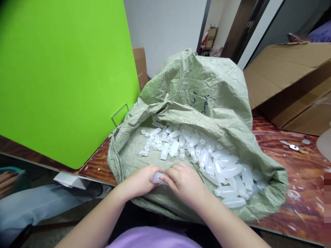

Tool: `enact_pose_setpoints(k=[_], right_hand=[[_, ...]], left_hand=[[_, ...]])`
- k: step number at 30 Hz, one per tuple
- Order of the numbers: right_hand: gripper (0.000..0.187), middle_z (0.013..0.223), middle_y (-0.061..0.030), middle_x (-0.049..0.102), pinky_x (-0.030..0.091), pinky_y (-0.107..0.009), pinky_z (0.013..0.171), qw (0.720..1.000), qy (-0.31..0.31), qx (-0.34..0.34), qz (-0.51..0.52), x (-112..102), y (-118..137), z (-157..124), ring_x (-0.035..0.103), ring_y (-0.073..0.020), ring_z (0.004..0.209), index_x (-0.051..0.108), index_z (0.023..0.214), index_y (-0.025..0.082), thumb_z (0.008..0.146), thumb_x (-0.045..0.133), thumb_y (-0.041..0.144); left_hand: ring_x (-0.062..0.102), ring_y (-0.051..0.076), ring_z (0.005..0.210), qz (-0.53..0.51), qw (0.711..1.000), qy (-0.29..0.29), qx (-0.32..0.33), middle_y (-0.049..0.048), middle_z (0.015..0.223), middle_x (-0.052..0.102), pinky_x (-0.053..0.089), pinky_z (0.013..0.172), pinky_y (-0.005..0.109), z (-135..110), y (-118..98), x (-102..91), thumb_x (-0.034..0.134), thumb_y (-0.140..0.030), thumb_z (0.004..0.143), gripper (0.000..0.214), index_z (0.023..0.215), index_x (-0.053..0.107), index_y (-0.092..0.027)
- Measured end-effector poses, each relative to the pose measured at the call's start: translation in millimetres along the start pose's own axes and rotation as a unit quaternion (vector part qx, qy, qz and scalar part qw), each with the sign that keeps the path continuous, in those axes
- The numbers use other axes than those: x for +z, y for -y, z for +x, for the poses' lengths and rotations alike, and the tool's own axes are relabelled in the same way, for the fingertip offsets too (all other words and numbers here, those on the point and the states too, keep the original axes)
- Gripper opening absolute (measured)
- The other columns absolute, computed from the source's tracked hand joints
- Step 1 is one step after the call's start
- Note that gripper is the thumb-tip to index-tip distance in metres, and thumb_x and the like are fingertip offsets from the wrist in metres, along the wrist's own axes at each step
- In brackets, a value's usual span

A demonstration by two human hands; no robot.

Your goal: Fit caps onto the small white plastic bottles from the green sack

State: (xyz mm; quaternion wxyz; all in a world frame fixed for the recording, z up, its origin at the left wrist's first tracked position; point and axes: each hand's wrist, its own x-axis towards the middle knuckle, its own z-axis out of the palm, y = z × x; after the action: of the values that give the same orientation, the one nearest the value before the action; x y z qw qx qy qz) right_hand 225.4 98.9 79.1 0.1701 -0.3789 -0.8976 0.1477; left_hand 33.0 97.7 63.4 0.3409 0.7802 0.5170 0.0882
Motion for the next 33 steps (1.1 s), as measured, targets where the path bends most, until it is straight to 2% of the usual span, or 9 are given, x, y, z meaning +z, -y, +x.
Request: enact_pose_setpoints(k=[6, 9, 12, 17, 19, 21, 25, 29, 33], right_hand=[[0.036, 0.102, -0.0081, 0.065, 0.048, -0.036, 0.076, 0.999, 0.025, 0.01, 0.021, -0.7, -2.5, -8.4, 0.06, -0.0218, 0.089, 0.05, 0.12, 0.019, 0.088, 0.05, 0.035], [0.026, 0.094, -0.0078, 0.066, 0.048, -0.035, 0.074, 1.0, 0.015, -0.003, 0.002, 3.1, -4.2, -9.0, 0.06, -0.0209, 0.084, 0.058, 0.107, 0.017, 0.092, 0.042, 0.032], [0.035, 0.078, -0.0072, 0.064, 0.048, -0.038, 0.071, 0.999, 0.012, 0.016, -0.046, 4.7, -3.2, -6.4, 0.06, -0.0221, 0.077, 0.063, 0.082, 0.017, 0.093, 0.037, 0.036], [0.041, 0.111, -0.0118, 0.059, 0.048, -0.036, 0.081, 1.0, -0.019, 0.01, -0.021, -0.5, -2.2, -7.1, 0.058, -0.023, 0.098, 0.051, 0.117, 0.016, 0.085, 0.053, 0.042], [0.025, 0.1, -0.0083, 0.062, 0.049, -0.035, 0.077, 1.0, 0.013, 0.002, -0.015, -1.6, -3.1, -8.1, 0.06, -0.0208, 0.09, 0.059, 0.102, 0.019, 0.09, 0.044, 0.036], [0.029, 0.09, -0.0071, 0.064, 0.05, -0.036, 0.073, 0.999, 0.024, 0.029, -0.021, -0.9, -3.7, -8.6, 0.061, -0.0206, 0.082, 0.062, 0.091, 0.019, 0.092, 0.039, 0.036], [0.036, 0.119, -0.012, 0.055, 0.047, -0.038, 0.087, 1.0, 0.005, 0.024, -0.013, 1.1, -3.3, -8.5, 0.055, -0.0239, 0.105, 0.053, 0.115, 0.018, 0.086, 0.051, 0.04], [0.027, 0.101, -0.0092, 0.064, 0.05, -0.038, 0.079, 0.998, 0.05, 0.047, -0.014, -0.4, -1.6, -7.3, 0.061, -0.0219, 0.091, 0.061, 0.097, 0.018, 0.092, 0.039, 0.034], [0.033, 0.122, -0.0132, 0.054, 0.047, -0.039, 0.088, 1.0, 0.014, 0.019, -0.009, -1.9, 1.2, -7.7, 0.054, -0.0249, 0.108, 0.053, 0.114, 0.017, 0.087, 0.049, 0.037]], left_hand=[[0.062, 0.021, 0.084, -0.006, 1.0, 0.006, -0.006, 0.0017, 0.095, 0.069, 0.044, 0.073, 0.028, 0.4, -2.0, -0.7, 0.055, -0.024, 0.073, 0.023, 0.095, 0.063, -0.025], [0.062, 0.022, 0.079, 0.025, 1.0, 0.003, -0.01, 0.0027, 0.088, 0.069, 0.044, 0.068, 0.028, 0.9, -3.3, -0.2, 0.054, -0.025, 0.074, 0.017, 0.088, 0.064, -0.024], [0.063, 0.023, 0.077, 0.066, 0.998, -0.003, -0.008, 0.0041, 0.083, 0.068, 0.043, 0.064, 0.028, 1.1, -5.8, -0.4, 0.054, -0.025, 0.074, 0.013, 0.082, 0.063, -0.022], [0.062, 0.023, 0.077, 0.058, 0.998, 0.01, -0.029, 0.0032, 0.084, 0.068, 0.042, 0.064, 0.028, -0.2, -10.4, -2.9, 0.055, -0.024, 0.073, 0.017, 0.088, 0.062, -0.023], [0.063, 0.024, 0.078, 0.072, 0.997, 0.008, -0.022, 0.0044, 0.084, 0.068, 0.042, 0.064, 0.028, -0.4, -11.1, -3.0, 0.053, -0.023, 0.074, 0.015, 0.086, 0.063, -0.022], [0.063, 0.024, 0.077, 0.086, 0.996, 0.006, -0.019, 0.005, 0.082, 0.068, 0.042, 0.063, 0.029, -0.1, -11.0, -2.3, 0.052, -0.022, 0.074, 0.014, 0.084, 0.063, -0.022], [0.063, 0.023, 0.079, 0.075, 0.997, 0.006, -0.03, 0.0044, 0.088, 0.068, 0.043, 0.064, 0.028, 0.9, -10.6, -0.7, 0.054, -0.022, 0.074, 0.02, 0.092, 0.062, -0.023], [0.063, 0.024, 0.079, 0.103, 0.994, 0.01, -0.021, 0.0058, 0.085, 0.067, 0.044, 0.066, 0.029, 1.0, -12.5, -1.3, 0.05, -0.019, 0.075, 0.016, 0.086, 0.062, -0.022], [0.063, 0.025, 0.08, 0.103, 0.994, 0.011, -0.02, 0.0065, 0.087, 0.066, 0.045, 0.066, 0.031, 0.2, -15.6, -2.7, 0.051, -0.021, 0.076, 0.017, 0.089, 0.061, -0.021]])
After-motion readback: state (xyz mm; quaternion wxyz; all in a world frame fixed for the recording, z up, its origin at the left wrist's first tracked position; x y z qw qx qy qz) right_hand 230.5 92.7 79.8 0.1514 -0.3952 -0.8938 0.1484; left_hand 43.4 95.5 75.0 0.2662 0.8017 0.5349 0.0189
